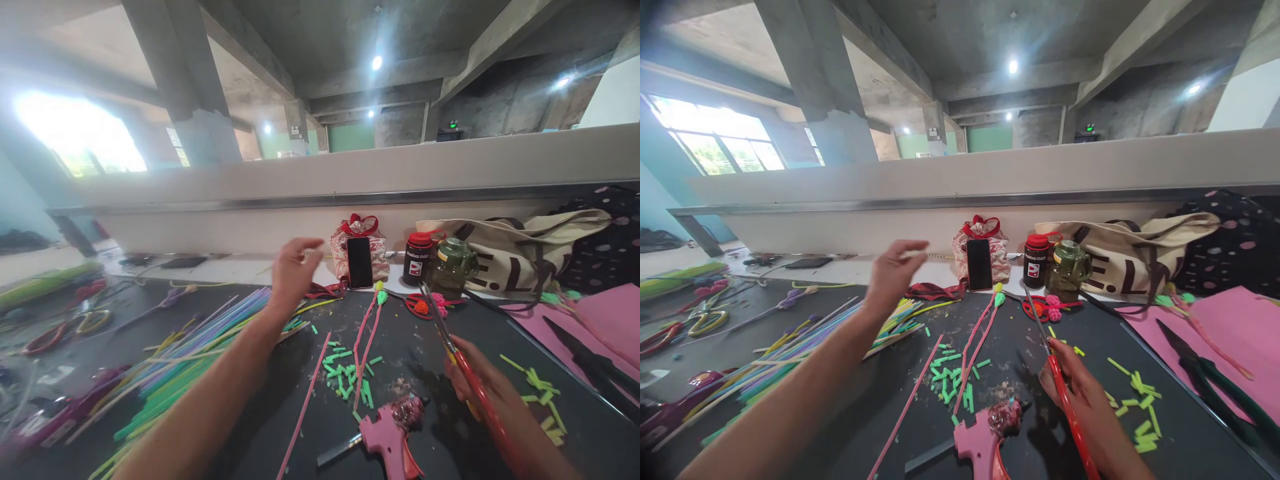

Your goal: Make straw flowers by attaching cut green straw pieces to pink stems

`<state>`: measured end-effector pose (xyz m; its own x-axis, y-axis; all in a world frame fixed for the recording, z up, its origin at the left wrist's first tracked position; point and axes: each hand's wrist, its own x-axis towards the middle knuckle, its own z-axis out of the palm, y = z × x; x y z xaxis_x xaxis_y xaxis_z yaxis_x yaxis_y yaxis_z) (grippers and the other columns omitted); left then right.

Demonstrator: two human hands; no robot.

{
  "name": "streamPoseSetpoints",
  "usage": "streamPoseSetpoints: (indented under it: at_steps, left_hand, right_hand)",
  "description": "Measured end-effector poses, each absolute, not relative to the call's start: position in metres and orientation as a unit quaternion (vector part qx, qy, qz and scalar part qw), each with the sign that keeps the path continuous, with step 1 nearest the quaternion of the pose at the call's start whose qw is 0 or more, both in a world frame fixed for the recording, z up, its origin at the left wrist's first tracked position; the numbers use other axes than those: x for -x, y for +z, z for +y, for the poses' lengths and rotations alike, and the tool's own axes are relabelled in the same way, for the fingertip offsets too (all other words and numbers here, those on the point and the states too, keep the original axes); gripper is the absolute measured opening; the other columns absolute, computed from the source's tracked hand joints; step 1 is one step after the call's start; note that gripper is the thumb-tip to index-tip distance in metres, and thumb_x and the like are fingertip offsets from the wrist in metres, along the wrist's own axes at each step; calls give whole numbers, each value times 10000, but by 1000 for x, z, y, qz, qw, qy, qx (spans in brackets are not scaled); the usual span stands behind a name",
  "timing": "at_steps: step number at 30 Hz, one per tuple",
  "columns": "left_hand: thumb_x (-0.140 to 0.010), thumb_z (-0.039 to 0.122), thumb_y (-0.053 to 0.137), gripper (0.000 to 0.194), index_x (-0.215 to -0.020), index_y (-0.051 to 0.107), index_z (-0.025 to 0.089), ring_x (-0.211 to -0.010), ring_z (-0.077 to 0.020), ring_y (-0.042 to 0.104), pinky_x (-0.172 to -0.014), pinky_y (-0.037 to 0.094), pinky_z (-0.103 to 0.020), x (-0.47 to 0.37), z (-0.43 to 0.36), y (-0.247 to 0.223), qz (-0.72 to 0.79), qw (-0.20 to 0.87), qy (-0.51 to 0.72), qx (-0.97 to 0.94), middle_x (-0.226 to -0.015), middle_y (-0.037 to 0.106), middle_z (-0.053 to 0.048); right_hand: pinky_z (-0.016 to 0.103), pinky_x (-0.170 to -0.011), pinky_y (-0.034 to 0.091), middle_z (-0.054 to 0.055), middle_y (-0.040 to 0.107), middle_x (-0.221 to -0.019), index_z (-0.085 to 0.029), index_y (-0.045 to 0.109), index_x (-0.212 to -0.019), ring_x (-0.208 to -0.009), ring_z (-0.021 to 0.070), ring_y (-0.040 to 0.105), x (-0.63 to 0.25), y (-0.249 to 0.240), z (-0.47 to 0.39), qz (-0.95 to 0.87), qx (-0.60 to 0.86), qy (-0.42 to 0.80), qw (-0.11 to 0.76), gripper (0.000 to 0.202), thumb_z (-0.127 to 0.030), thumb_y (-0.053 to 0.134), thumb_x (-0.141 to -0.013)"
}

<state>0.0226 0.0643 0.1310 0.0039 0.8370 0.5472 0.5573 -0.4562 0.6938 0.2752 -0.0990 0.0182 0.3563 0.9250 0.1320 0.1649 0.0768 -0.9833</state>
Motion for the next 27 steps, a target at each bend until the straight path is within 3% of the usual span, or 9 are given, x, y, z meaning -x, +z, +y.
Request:
streamPoseSetpoints:
  at_steps: [2,5,7,11,14,21,27]
  left_hand:
    - [-753,265,479,260,-941,653,223,-842,-151,586,-749,426,-247,-44,63,112,517,145,316,-782,-932,664,-17]
    - [-680,295,591,135,-661,675,191,-762,-196,610,-702,436,-268,-82,60,77,517,170,210,-812,-701,666,-35]
    - [-680,315,613,161,-622,658,173,-800,-227,612,-719,438,-292,-102,62,57,531,177,158,-814,-692,655,-61]
    - [-770,339,574,249,-913,609,138,-889,-199,576,-778,456,-367,-125,72,29,554,190,85,-806,-947,614,-76]
    - [-834,314,500,302,-1092,516,159,-946,-180,546,-794,465,-374,-130,82,18,566,197,60,-798,-1099,538,-78]
    - [-832,315,501,310,-1098,515,158,-952,-188,543,-799,463,-386,-135,94,13,573,207,73,-790,-1109,534,-80]
    - [-834,315,497,309,-1102,513,162,-959,-188,540,-804,460,-388,-148,102,13,588,209,105,-774,-1119,530,-81]
  right_hand:
    - [238,-610,503,59,638,-858,-250,581,-1057,-773,206,616,-275,19,-99,-454,578,366,571,506,-492,673,-622]
    - [190,-498,464,-12,562,-650,-253,566,-1057,-579,147,561,-274,21,-99,-440,577,389,568,552,-477,712,-574]
    - [178,-460,437,-31,521,-598,-251,566,-1057,-525,129,519,-273,21,-99,-436,583,389,564,559,-472,717,-567]
    - [181,-482,427,-12,557,-665,-251,563,-1070,-566,132,521,-272,19,-99,-432,575,375,585,530,-475,687,-606]
    - [164,-418,370,-50,477,-579,-258,514,-1126,-490,112,456,-275,17,-99,-441,581,390,563,539,-475,660,-654]
    - [162,-430,379,-16,477,-698,-256,480,-1141,-534,110,446,-280,21,-99,-445,570,409,557,534,-505,618,-689]
    - [177,-422,348,-28,476,-666,-242,453,-1146,-526,112,429,-282,18,-97,-451,545,430,560,553,-467,639,-676]
